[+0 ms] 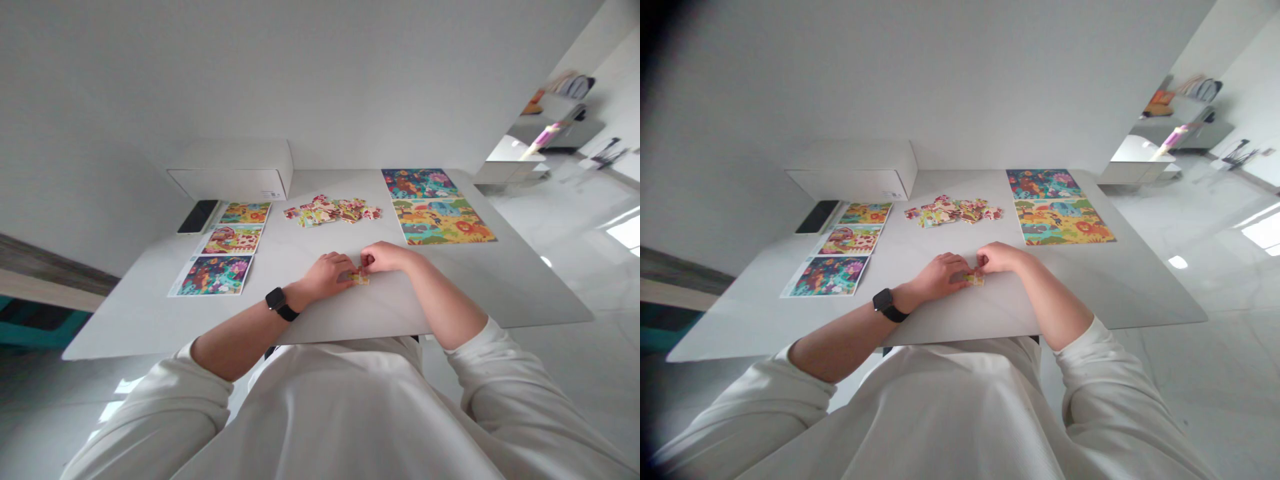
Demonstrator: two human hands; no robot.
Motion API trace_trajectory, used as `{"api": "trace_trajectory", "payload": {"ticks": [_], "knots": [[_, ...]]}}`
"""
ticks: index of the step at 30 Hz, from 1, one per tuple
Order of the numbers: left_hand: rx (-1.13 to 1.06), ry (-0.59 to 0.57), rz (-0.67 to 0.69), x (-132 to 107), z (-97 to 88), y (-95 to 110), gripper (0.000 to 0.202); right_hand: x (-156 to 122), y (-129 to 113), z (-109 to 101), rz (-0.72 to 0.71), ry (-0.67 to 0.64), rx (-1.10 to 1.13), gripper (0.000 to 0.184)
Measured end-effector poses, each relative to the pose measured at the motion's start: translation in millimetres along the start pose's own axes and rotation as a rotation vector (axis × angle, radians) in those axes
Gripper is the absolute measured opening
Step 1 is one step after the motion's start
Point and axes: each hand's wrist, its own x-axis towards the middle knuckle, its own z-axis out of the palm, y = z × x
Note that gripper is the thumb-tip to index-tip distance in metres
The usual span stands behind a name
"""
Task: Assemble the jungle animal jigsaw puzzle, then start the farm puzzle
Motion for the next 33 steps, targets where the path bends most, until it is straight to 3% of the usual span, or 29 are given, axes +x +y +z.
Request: {"api": "trace_trajectory", "payload": {"ticks": [12,17,21,27,30,33], "knots": [[-0.016,0.029,0.010,2,6.0,-3,0.027,5,6,5,0.021,0.073,0.078,0.017],[-0.055,0.056,0.032,5,-3.2,-9,0.025,5,8,5,-0.018,0.105,0.086,0.016],[-0.035,0.278,-0.163,13,-28.4,-44,0.026,7,14,6,0.019,0.245,0.084,0.017],[0.032,0.451,-0.578,23,-78.8,-117,0.027,15,26,10,0.080,0.445,0.073,0.013],[0.038,0.476,-0.686,33,-86.4,-131,0.027,18,28,12,0.099,0.474,0.066,0.012],[0.038,0.434,-0.676,47,-78.6,-128,0.030,20,30,14,0.106,0.480,0.055,0.013]]}}
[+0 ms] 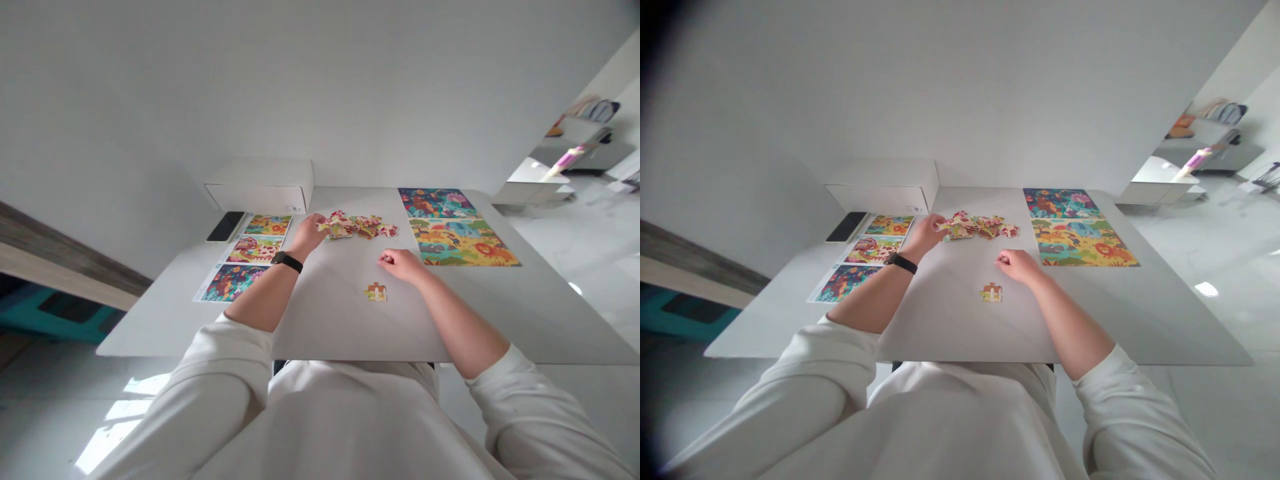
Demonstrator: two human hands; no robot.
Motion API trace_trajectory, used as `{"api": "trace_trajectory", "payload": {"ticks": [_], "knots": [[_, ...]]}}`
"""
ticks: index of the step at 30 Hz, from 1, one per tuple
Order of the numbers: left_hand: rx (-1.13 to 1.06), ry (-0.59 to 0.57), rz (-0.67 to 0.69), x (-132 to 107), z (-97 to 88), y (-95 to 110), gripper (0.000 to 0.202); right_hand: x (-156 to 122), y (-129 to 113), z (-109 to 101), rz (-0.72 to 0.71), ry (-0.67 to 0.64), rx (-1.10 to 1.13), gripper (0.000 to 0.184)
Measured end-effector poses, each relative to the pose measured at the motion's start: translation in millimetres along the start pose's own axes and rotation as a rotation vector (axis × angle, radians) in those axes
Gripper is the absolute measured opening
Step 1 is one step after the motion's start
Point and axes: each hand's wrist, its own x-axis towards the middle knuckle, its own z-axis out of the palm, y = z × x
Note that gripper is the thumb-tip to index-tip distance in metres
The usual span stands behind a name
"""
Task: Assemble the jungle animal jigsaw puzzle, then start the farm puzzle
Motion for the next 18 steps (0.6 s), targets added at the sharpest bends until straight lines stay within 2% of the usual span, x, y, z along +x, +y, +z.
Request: {"api": "trace_trajectory", "payload": {"ticks": [3,6,12,14,18], "knots": [[0.073,-0.052,0.068,1,15.3,11,0.034,0,3,2,-0.006,0.006,0.001,0.014],[0.136,-0.099,0.081,2,24.7,15,0.039,0,5,2,-0.016,0.006,0.008,0.015],[0.087,-0.067,0.056,11,24.5,12,0.056,0,3,1,-0.004,0.000,0.015,0.014],[0.044,-0.045,0.014,14,21.9,10,0.050,0,2,1,-0.004,-0.005,0.018,0.014],[-0.132,-0.011,-0.108,17,15.8,3,0.012,0,0,-1,-0.011,-0.011,0.023,0.015]]}}
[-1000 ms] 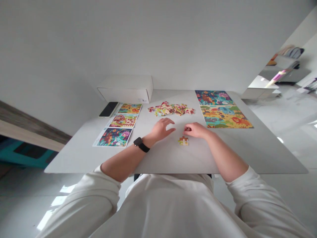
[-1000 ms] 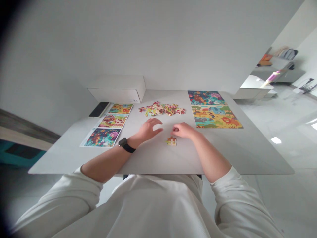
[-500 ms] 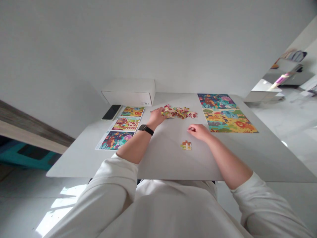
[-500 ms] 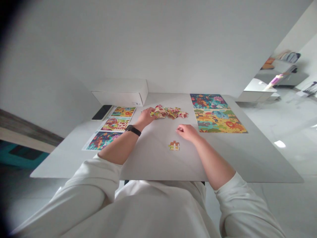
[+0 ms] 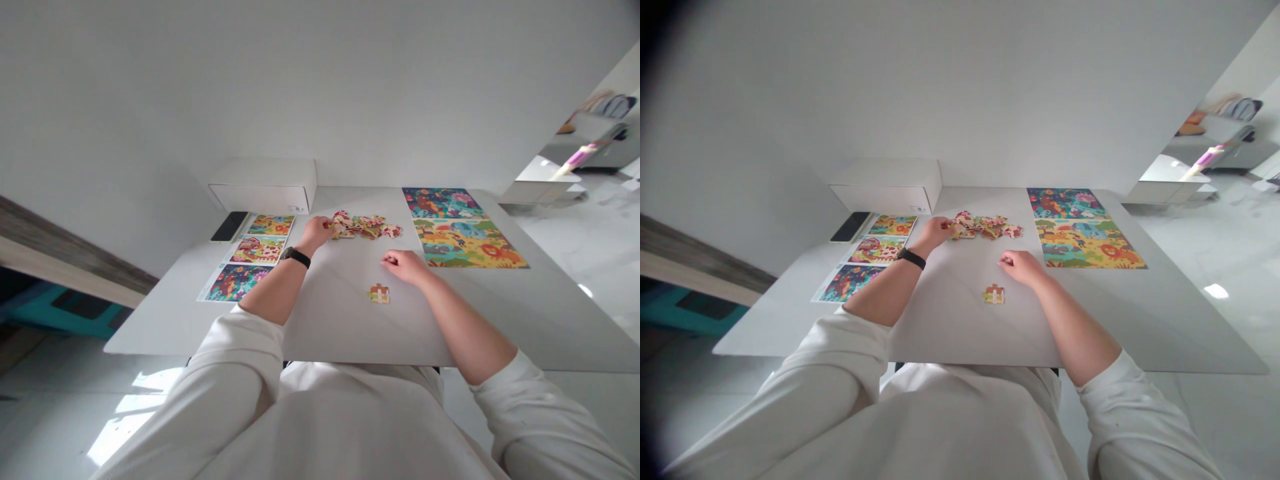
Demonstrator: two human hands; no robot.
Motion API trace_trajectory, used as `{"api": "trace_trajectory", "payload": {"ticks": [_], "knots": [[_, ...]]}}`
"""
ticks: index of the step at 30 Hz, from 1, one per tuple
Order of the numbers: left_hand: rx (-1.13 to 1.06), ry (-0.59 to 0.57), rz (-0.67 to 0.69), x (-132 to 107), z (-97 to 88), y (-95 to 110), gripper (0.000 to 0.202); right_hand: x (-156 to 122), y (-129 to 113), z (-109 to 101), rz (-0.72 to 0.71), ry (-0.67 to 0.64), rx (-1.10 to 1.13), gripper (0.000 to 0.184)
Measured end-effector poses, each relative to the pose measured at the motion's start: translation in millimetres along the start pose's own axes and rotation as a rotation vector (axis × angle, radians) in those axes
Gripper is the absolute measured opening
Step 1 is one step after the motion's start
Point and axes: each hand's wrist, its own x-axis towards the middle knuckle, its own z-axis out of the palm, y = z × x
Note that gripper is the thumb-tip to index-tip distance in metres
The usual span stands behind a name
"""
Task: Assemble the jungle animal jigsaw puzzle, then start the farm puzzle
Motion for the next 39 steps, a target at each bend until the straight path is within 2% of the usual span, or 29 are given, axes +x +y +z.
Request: {"api": "trace_trajectory", "payload": {"ticks": [3,5,9,13,17,20,26,32,35,39], "knots": [[-0.255,0.030,-0.102,-7,-6.7,-2,0.018,0,-1,0,0.003,0.004,0.002,0.015],[-0.464,0.007,-0.173,-18,-12.3,1,0.021,0,-1,0,0.008,-0.003,0.006,0.015],[-0.791,-0.168,-0.286,-53,-22.5,15,0.025,2,-3,3,0.027,0.029,0.055,0.016],[-0.932,-0.323,-0.293,-89,-20.2,30,0.031,4,-14,5,0.021,0.123,0.252,0.025],[-0.949,-0.377,-0.312,-111,-4.3,39,0.035,5,-35,7,0.015,0.112,0.546,0.042],[-0.921,-0.418,-0.315,-119,7.7,42,0.035,4,-47,12,0.040,0.083,0.653,0.047],[-0.930,-0.487,-0.290,-127,15.4,41,0.034,5,-44,20,0.069,0.122,0.639,0.045],[-0.919,-0.492,-0.291,-129,17.2,37,0.041,4,-33,22,0.053,0.093,0.592,0.044],[-0.911,-0.464,-0.275,-129,17.1,37,0.045,0,-34,20,0.040,0.077,0.575,0.045],[-0.874,-0.373,-0.259,-127,15.2,38,0.048,-4,-38,14,-0.016,-0.040,0.558,0.050]]}}
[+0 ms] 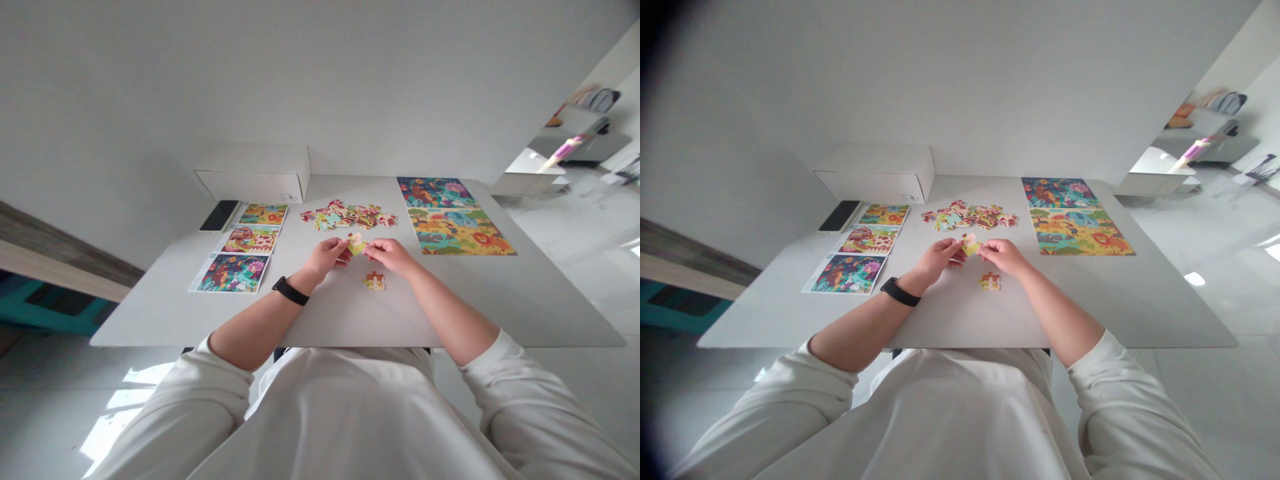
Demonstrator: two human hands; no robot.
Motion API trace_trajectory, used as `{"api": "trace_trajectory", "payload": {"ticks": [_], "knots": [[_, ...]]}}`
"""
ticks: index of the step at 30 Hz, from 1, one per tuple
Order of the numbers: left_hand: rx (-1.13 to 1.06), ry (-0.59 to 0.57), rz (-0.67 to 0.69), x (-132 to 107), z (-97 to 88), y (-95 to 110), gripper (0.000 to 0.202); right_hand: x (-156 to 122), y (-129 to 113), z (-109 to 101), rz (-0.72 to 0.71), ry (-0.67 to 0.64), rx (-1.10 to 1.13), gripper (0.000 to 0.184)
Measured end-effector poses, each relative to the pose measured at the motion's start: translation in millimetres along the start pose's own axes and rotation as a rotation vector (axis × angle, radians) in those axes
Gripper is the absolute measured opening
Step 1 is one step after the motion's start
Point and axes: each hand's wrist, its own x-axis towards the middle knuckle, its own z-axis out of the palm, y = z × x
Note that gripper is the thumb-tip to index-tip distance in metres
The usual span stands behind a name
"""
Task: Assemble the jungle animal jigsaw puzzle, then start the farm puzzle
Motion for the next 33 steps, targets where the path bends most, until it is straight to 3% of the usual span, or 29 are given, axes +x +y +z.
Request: {"api": "trace_trajectory", "payload": {"ticks": [2,6,14,23,27,33], "knots": [[0.026,0.046,0.019,1,-1.3,1,0.048,-1,-2,-1,0.009,-0.031,-0.026,0.053],[0.090,0.085,0.044,4,-4.5,1,0.046,0,0,-4,0.014,0.027,-0.018,0.054],[0.275,0.000,0.136,4,-4.9,-5,0.046,1,7,-1,-0.002,-0.024,0.001,0.044],[0.192,-0.021,0.159,4,-3.7,-6,0.040,-1,5,0,-0.015,0.007,-0.083,0.040],[0.278,-0.017,0.233,11,-23.9,1,0.034,-4,-1,-2,-0.019,-0.026,-0.141,0.043],[0.430,0.101,0.278,14,-79.9,27,0.032,-4,2,-11,-0.044,-0.009,-0.270,0.035]]}}
